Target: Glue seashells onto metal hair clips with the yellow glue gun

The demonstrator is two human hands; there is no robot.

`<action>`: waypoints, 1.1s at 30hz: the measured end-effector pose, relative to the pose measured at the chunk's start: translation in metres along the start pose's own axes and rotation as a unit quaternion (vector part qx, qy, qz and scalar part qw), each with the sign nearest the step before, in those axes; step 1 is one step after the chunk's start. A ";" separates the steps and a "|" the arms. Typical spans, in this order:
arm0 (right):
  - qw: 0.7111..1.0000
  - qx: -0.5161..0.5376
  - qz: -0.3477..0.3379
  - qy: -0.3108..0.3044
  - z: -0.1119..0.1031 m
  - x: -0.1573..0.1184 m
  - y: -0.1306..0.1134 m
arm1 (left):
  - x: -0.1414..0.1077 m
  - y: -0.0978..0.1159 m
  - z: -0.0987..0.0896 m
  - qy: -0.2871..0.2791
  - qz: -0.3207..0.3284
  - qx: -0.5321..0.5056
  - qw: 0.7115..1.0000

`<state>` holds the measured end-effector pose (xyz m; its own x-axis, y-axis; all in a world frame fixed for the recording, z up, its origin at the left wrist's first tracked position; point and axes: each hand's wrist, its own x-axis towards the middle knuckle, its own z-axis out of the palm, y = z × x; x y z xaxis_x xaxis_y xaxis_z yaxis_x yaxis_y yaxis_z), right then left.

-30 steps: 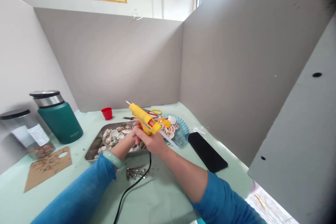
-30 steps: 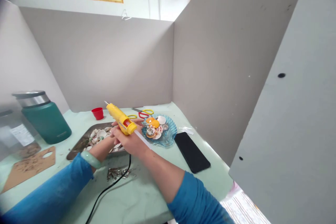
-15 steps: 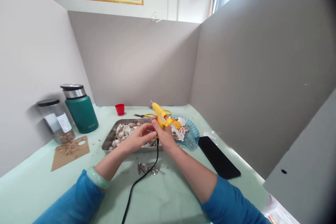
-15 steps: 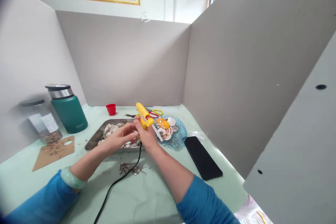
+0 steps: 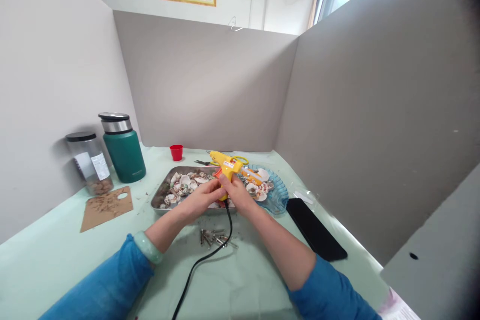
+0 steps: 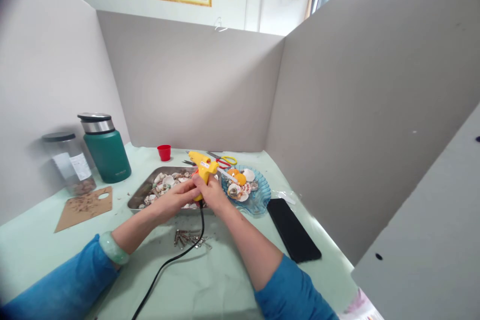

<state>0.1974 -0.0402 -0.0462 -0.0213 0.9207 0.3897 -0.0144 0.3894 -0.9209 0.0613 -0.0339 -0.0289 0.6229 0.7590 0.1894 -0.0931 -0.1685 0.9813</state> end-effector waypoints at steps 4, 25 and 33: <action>0.996 -0.040 -0.039 -0.067 -0.015 0.002 -0.014 | 0.002 0.005 -0.012 0.060 -0.005 -0.091 0.994; 0.793 -0.588 0.143 -0.066 -0.115 0.014 -0.011 | 0.000 0.019 -0.035 0.087 -0.028 -0.152 0.984; 0.792 -0.578 0.171 0.102 -0.152 0.024 -0.008 | 0.000 0.019 -0.038 0.094 -0.033 -0.151 0.984</action>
<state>0.3489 -0.0174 -0.0298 0.3369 0.9163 0.2167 0.8840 -0.2286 -0.4078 0.0304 -0.0134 -0.0092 0.4836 0.8695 0.1004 -0.3015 0.0577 0.9517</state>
